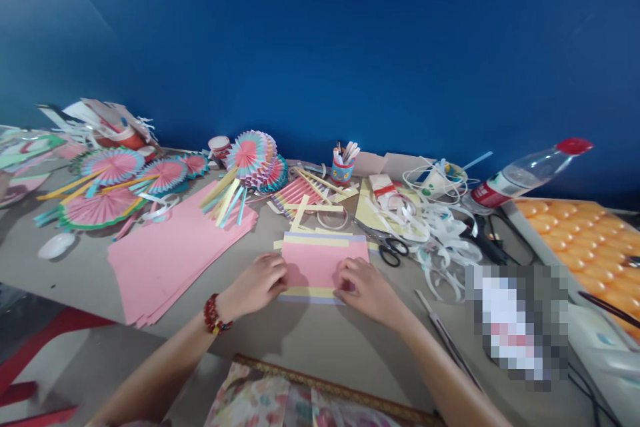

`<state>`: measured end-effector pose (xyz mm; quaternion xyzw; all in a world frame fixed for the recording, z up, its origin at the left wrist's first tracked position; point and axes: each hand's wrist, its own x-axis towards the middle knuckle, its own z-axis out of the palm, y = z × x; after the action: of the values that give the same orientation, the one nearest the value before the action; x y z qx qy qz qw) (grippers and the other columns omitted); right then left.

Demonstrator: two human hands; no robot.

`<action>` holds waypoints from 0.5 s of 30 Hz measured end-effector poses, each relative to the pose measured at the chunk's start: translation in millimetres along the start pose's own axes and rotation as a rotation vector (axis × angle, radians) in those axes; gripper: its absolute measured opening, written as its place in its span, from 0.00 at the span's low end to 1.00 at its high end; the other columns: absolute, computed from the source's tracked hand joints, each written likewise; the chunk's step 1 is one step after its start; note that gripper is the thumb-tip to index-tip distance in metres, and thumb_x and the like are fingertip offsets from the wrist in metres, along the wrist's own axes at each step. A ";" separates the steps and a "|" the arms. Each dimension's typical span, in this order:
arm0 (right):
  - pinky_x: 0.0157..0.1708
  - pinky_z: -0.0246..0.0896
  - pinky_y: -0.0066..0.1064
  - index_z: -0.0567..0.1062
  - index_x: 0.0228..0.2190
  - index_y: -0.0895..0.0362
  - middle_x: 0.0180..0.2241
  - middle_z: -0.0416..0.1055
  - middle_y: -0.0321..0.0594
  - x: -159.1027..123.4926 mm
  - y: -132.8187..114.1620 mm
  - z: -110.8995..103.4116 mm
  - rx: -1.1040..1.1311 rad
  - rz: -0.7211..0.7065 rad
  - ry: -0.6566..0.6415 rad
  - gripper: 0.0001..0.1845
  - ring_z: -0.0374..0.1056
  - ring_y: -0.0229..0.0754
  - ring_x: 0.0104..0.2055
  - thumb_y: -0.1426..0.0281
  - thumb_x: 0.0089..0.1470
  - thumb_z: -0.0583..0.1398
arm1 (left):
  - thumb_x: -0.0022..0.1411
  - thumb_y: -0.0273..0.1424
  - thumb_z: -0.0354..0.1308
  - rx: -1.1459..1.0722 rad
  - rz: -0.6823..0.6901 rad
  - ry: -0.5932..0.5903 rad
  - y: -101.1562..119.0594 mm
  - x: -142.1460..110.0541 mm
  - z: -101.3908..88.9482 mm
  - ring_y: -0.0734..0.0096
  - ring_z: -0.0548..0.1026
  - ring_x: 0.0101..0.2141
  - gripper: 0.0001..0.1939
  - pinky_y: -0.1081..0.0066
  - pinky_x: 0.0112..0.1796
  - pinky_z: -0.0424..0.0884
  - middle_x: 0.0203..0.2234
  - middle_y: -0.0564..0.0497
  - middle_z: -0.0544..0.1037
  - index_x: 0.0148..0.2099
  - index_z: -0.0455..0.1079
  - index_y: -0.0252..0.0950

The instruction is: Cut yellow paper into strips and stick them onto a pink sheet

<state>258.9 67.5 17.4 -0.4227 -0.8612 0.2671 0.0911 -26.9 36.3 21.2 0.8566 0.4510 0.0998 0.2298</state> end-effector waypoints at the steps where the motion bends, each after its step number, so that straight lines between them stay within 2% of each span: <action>1: 0.43 0.58 0.36 0.72 0.27 0.54 0.37 0.73 0.39 -0.1 -0.2 0.1 -0.001 0.002 0.001 0.06 0.66 0.46 0.42 0.72 0.52 0.65 | 0.67 0.26 0.56 0.003 0.001 0.001 -0.2 0.1 0.1 0.63 0.71 0.40 0.07 0.63 0.49 0.64 0.33 0.50 0.73 0.34 0.67 0.36; 15: 0.43 0.56 0.35 0.72 0.27 0.55 0.38 0.73 0.38 -0.3 -3.3 -0.6 -0.012 0.032 -0.013 0.07 0.65 0.45 0.44 0.73 0.51 0.66 | 0.67 0.27 0.57 0.019 0.002 0.003 -1.5 0.0 0.7 0.64 0.71 0.39 0.07 0.63 0.49 0.63 0.32 0.51 0.73 0.33 0.66 0.36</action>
<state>257.0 65.9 19.7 -0.4353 -0.8565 0.2661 0.0784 -27.8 36.8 19.8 0.8591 0.4514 0.0973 0.2210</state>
